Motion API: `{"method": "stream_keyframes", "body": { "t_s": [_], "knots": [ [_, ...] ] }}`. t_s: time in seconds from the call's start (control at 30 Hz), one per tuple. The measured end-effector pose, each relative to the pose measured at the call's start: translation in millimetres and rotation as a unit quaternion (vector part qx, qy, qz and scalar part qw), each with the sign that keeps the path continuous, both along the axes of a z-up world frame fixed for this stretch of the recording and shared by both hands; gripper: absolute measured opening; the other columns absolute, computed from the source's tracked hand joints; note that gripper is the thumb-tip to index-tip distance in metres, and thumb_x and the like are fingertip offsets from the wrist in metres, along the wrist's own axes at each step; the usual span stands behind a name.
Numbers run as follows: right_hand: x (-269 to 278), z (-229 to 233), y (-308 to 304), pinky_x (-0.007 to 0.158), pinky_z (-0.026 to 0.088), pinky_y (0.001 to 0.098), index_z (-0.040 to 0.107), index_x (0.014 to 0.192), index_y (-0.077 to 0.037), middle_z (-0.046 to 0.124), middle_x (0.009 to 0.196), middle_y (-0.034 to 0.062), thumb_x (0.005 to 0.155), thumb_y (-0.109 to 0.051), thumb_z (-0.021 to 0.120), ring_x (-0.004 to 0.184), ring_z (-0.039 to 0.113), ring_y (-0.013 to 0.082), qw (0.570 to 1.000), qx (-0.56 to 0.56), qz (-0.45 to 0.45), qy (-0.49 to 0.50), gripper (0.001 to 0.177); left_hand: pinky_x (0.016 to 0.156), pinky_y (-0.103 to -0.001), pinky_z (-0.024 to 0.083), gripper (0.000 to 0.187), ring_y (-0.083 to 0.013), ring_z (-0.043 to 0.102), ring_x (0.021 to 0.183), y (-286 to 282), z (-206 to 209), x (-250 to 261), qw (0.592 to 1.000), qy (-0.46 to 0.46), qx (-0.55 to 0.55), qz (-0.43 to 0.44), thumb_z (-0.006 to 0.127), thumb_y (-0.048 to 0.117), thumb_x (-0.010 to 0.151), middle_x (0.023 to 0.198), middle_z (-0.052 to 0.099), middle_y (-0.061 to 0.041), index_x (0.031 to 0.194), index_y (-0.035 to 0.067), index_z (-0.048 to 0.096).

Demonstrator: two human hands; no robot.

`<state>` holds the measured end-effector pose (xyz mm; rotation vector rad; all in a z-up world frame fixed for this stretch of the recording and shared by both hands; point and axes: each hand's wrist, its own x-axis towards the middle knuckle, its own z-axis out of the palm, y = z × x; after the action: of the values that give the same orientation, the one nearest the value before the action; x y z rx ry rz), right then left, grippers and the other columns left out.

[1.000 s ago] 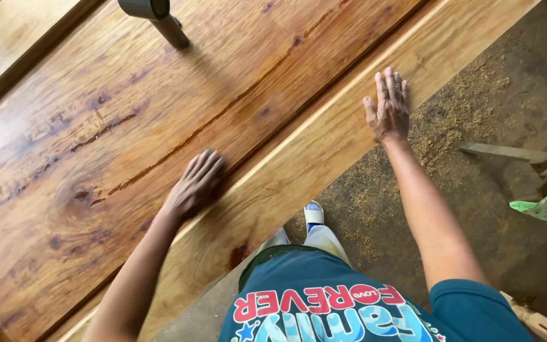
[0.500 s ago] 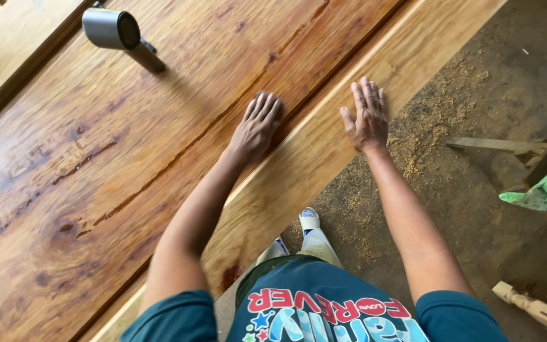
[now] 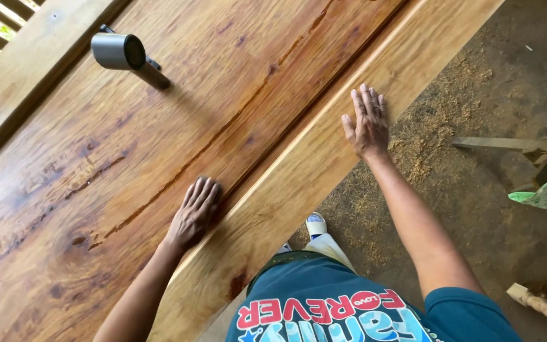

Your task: Manual sanding of a wooden door using a sanding block to smooth the surface.

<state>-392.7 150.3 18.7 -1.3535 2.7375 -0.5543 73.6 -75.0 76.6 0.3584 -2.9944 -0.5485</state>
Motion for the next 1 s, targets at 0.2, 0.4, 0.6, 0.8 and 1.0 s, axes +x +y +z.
{"method": "stream_keyframes", "body": {
  "t_s": [0.2,0.4,0.6,0.8,1.0],
  "knots": [
    [3,4,0,0.13,0.002,0.0445,0.027,0.163,-0.007,0.022,0.171,0.0173,0.108,-0.055,0.022,0.16,0.018,0.0335,1.0,0.002,-0.011,0.016,0.073,0.128,-0.051,0.019,0.056,-0.0381,0.025,0.156,-4,-25,-225,0.995,0.069,-0.023,-0.074,0.044,0.027,0.108,0.165,0.034,-0.022,0.158,0.002,0.038],
    [7,14,5,0.131,0.004,0.043,0.03,0.162,-0.009,0.024,0.171,0.0154,0.107,-0.055,0.024,0.16,0.02,0.0301,1.0,-0.009,-0.019,0.0,0.072,0.128,-0.051,0.019,0.053,-0.0394,0.026,0.155,1,-41,-368,0.992,0.093,-0.012,-0.087,0.046,0.027,0.108,0.164,0.036,-0.022,0.155,0.001,0.041],
    [2,-2,3,0.13,0.003,0.0437,0.026,0.163,-0.007,0.021,0.171,0.0172,0.109,-0.056,0.022,0.16,0.017,0.0325,1.0,-0.024,0.006,0.007,0.074,0.129,-0.048,0.016,0.056,-0.0364,0.021,0.157,12,-1,-175,0.995,0.032,-0.012,-0.094,0.042,0.026,0.108,0.167,0.03,-0.021,0.158,0.001,0.035],
    [7,-2,-1,0.129,0.002,0.046,0.025,0.163,-0.006,0.019,0.171,0.0173,0.109,-0.054,0.019,0.159,0.015,0.0334,1.0,-0.007,-0.008,0.023,0.073,0.129,-0.047,0.017,0.056,-0.033,0.023,0.157,16,-6,-50,0.999,0.011,0.007,-0.046,0.043,0.029,0.106,0.166,0.032,-0.017,0.156,0.005,0.038],
    [9,1,1,0.131,0.004,0.0451,0.028,0.162,-0.007,0.023,0.171,0.0163,0.108,-0.051,0.023,0.16,0.019,0.0325,0.999,-0.018,-0.021,0.03,0.07,0.127,-0.05,0.018,0.061,-0.039,0.027,0.153,-2,-23,-261,0.991,0.059,-0.037,-0.111,0.049,0.03,0.103,0.162,0.035,-0.023,0.154,0.0,0.039]
  ]
}}
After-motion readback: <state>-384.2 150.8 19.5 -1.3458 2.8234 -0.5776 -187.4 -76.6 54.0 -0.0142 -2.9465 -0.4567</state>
